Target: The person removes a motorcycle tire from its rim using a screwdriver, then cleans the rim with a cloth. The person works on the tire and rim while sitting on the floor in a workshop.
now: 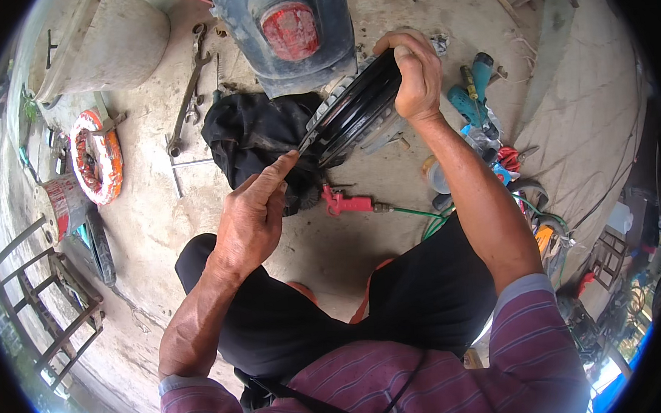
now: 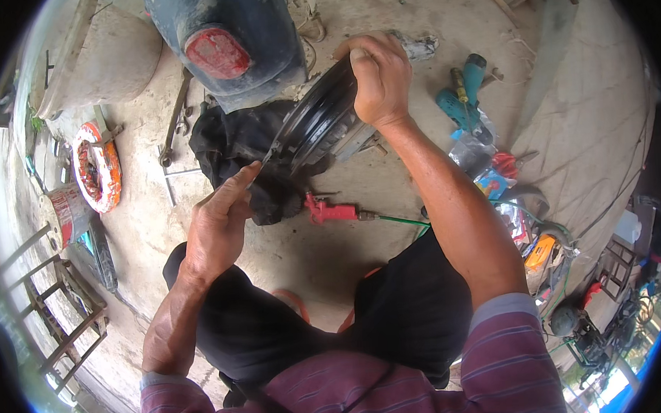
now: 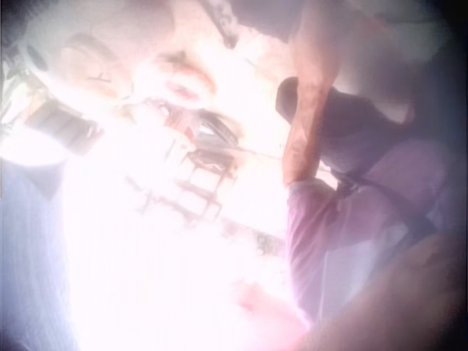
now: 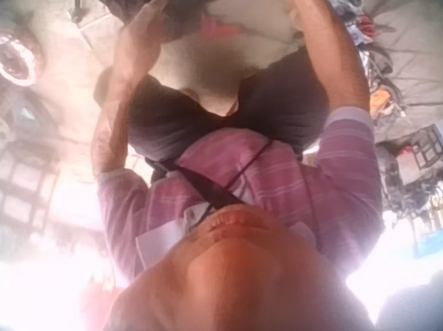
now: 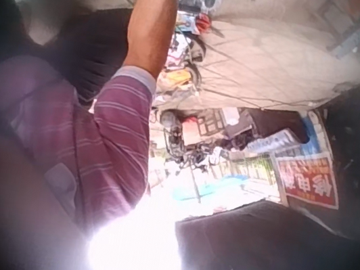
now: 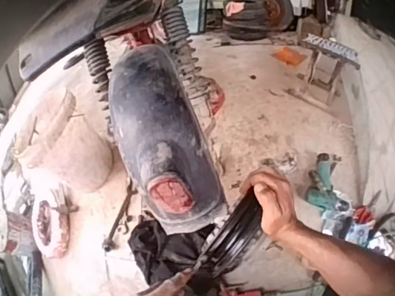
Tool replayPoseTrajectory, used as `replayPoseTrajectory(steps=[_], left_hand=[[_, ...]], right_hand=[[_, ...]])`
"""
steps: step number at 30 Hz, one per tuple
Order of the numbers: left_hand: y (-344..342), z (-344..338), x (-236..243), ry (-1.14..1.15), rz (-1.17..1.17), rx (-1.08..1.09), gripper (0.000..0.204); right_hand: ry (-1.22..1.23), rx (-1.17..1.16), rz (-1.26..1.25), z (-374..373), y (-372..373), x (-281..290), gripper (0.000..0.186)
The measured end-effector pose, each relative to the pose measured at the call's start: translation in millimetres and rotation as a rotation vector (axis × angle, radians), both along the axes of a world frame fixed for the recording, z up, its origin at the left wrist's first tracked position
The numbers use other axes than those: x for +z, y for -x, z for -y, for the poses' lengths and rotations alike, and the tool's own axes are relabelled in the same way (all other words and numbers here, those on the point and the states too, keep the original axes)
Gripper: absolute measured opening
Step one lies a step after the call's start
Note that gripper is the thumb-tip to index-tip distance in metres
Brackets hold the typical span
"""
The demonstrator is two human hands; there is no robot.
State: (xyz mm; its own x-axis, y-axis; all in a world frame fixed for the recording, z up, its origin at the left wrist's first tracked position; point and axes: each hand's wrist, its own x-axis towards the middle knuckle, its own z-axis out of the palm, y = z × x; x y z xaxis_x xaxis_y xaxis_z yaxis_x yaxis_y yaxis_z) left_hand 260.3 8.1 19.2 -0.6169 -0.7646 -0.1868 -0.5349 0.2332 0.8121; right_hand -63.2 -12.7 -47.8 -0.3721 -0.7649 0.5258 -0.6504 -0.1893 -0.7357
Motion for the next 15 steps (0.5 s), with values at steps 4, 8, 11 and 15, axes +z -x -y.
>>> replayPoseTrajectory(steps=[4,8,11,15], left_hand=[[-1,-9,-30,0.032,-0.041,0.08,0.049],[0,-13,-43,0.067,-0.107,0.097,0.045],[2,-10,-42,0.007,-0.129,0.104,0.043],[28,8,-41,-0.024,-0.247,0.062,0.041]], right_hand=[[0.023,0.005,-0.034,3,2,-2,0.032],[0.024,0.015,-0.055,0,3,-2,0.03],[-0.01,0.032,-0.028,1,7,-1,0.029],[-0.007,0.035,-0.069,-1,4,0,0.027]])
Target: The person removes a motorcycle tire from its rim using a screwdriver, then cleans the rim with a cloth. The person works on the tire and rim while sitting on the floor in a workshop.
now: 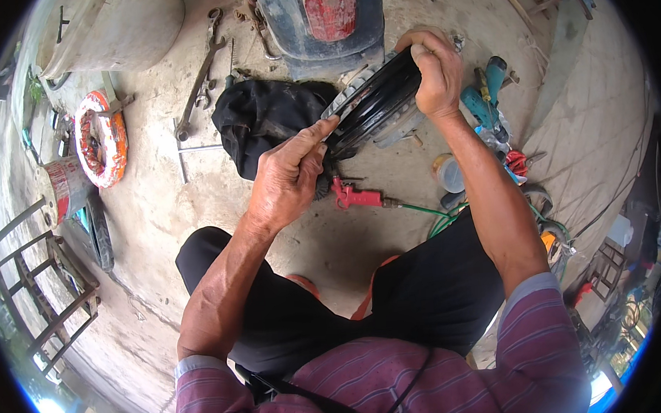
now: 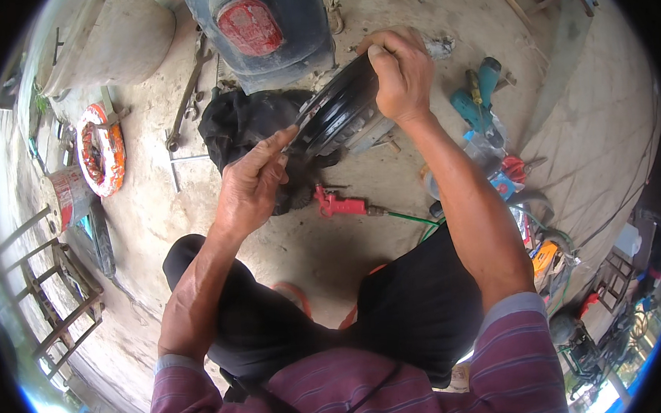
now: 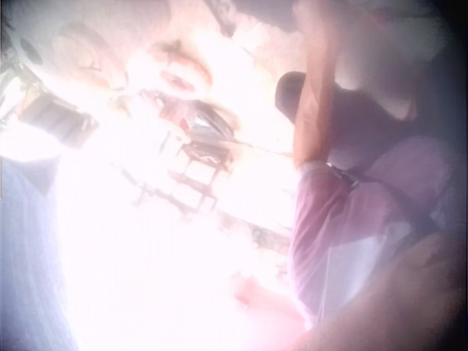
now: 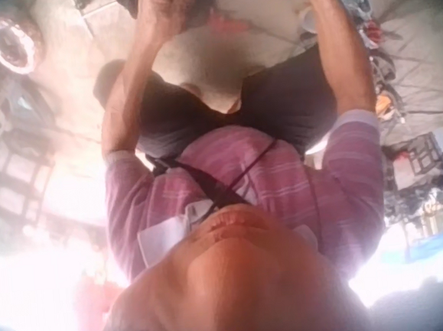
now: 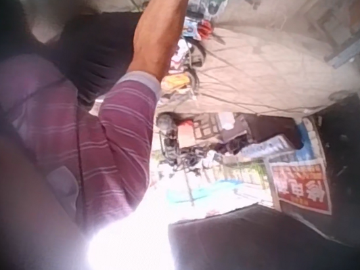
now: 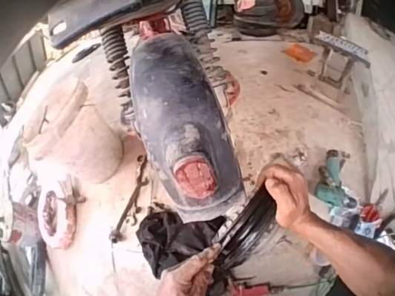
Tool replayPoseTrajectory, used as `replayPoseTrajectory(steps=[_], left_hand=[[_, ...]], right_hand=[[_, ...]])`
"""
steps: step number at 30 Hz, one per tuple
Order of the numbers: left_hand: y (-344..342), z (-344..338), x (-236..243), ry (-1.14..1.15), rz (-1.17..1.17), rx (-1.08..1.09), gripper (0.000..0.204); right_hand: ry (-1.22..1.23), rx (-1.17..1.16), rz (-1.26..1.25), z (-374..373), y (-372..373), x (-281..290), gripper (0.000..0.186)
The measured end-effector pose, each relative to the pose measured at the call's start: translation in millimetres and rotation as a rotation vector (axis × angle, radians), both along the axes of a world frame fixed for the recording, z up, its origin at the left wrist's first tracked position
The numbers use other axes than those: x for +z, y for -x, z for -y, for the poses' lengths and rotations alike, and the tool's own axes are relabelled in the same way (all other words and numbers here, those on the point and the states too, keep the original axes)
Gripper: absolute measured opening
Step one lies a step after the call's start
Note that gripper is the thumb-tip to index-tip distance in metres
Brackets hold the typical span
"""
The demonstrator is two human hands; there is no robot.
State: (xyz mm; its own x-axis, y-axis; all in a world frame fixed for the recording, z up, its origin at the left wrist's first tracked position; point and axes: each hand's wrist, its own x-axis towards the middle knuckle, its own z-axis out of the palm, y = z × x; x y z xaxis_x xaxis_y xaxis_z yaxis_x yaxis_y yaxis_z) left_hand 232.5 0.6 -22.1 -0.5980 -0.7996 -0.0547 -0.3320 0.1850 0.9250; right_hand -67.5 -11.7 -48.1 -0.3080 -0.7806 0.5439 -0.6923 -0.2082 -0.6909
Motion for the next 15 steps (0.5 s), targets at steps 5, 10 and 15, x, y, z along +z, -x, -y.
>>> replayPoseTrajectory(steps=[5,10,15], left_hand=[[-20,-19,-18,0.007,-0.094,0.095,0.04],[8,-8,7,-0.014,-0.017,0.079,0.042],[-15,-25,3,-0.173,-0.05,0.18,0.037]], right_hand=[[-0.03,0.028,-0.005,2,-8,1,0.029],[0.0,-0.003,-0.058,1,-11,3,0.028],[0.009,-0.005,-0.057,2,-17,2,0.026]])
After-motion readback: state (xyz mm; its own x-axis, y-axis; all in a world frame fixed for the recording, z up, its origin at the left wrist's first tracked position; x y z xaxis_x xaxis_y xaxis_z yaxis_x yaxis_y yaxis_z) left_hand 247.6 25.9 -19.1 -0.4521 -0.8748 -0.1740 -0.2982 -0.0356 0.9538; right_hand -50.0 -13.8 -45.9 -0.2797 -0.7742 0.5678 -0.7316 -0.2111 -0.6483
